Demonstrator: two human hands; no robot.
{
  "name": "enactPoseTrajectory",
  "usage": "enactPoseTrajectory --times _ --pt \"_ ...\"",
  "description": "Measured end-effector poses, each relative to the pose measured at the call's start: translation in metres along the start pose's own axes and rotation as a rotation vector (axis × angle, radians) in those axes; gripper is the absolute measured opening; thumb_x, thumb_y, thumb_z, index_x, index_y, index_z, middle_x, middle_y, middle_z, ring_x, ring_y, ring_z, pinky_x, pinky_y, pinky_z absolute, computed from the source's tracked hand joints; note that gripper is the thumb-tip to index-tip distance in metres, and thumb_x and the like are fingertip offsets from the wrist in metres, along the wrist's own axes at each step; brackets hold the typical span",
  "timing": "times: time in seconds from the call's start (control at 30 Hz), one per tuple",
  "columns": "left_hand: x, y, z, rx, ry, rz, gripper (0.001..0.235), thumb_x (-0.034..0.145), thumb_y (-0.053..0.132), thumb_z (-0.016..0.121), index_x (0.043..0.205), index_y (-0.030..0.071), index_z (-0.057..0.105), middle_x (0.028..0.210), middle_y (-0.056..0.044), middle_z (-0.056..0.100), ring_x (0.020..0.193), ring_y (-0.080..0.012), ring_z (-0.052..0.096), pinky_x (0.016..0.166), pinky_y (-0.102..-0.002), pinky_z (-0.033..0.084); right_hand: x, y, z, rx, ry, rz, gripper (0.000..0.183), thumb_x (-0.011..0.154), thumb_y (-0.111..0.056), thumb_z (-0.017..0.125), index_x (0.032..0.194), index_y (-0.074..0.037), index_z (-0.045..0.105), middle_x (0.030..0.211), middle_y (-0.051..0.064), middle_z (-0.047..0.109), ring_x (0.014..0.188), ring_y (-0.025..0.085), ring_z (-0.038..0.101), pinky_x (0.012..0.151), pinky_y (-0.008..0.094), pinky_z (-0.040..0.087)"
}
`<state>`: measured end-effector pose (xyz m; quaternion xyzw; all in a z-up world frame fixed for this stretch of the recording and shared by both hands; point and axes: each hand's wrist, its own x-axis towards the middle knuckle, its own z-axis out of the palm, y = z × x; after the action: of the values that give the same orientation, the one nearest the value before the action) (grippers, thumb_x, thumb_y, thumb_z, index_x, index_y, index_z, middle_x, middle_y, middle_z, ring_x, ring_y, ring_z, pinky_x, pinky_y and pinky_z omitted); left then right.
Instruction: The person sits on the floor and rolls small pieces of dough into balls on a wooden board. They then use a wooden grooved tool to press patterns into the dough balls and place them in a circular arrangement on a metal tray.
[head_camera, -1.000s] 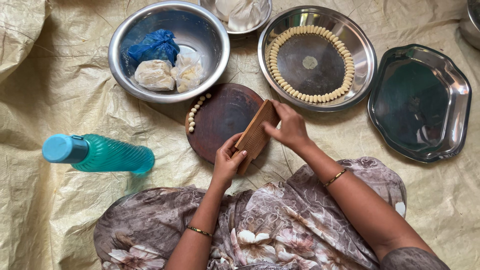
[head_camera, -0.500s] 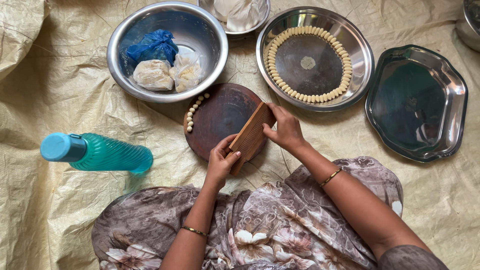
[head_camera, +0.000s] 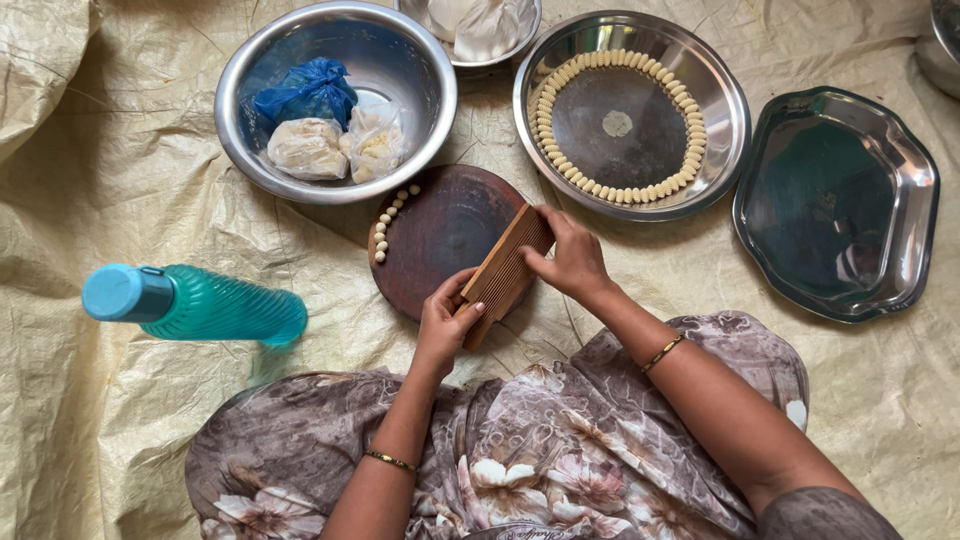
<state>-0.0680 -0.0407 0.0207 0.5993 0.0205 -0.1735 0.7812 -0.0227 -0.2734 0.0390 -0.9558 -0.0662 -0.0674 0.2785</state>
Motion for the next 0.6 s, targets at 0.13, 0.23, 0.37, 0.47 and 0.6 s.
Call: enactPoseTrajectory --times 0.13,0.23,0.37,0.47,0.6 --pt "-0.001 0.0 0.001 0.012 0.017 -0.01 0.054 0.083 -0.005 0.069 0.135 0.002 0.062 0.113 -0.014 0.075 0.098 -0.0183 0.072 0.086 -0.032 0.06 0.0 -0.003 0.0 0.006 0.034 0.027 0.075 0.083 -0.025 0.08 0.143 0.006 0.048 0.131 0.026 0.062 0.118 0.036 0.064 0.1 0.044 0.054" --pt "-0.002 0.001 0.0 -0.016 -0.013 0.026 0.053 0.084 -0.005 0.068 0.136 0.001 0.061 0.113 -0.015 0.075 0.1 -0.0174 0.071 0.087 -0.031 0.058 0.004 -0.007 -0.005 0.041 -0.026 0.121 0.068 0.095 -0.035 0.071 0.152 -0.005 0.051 0.142 0.017 0.065 0.126 0.026 0.068 0.112 0.038 0.058" --pt "-0.001 0.003 -0.006 -0.051 0.004 0.02 0.053 0.084 -0.006 0.067 0.136 0.0 0.06 0.113 -0.014 0.075 0.1 -0.0174 0.071 0.087 -0.031 0.058 0.006 -0.019 -0.005 -0.082 -0.15 0.062 0.119 0.064 -0.043 0.092 0.152 -0.001 0.026 0.151 0.023 0.041 0.137 0.036 0.041 0.113 0.055 0.032" --pt "0.0 0.004 -0.011 -0.113 -0.011 0.04 0.052 0.084 -0.006 0.066 0.136 -0.001 0.06 0.115 -0.014 0.075 0.102 -0.0171 0.071 0.089 -0.031 0.059 0.006 -0.018 -0.005 -0.14 -0.207 0.023 0.122 0.064 -0.039 0.09 0.158 -0.007 0.019 0.155 0.018 0.04 0.14 0.033 0.039 0.118 0.061 0.019" --pt "0.0 0.003 -0.012 -0.093 -0.021 0.065 0.053 0.084 -0.006 0.067 0.136 -0.002 0.06 0.116 -0.014 0.074 0.103 -0.0174 0.071 0.089 -0.031 0.059 0.005 -0.007 -0.002 -0.09 -0.129 -0.005 0.107 0.074 -0.038 0.084 0.157 -0.008 0.024 0.15 0.017 0.047 0.141 0.033 0.045 0.123 0.062 0.019"
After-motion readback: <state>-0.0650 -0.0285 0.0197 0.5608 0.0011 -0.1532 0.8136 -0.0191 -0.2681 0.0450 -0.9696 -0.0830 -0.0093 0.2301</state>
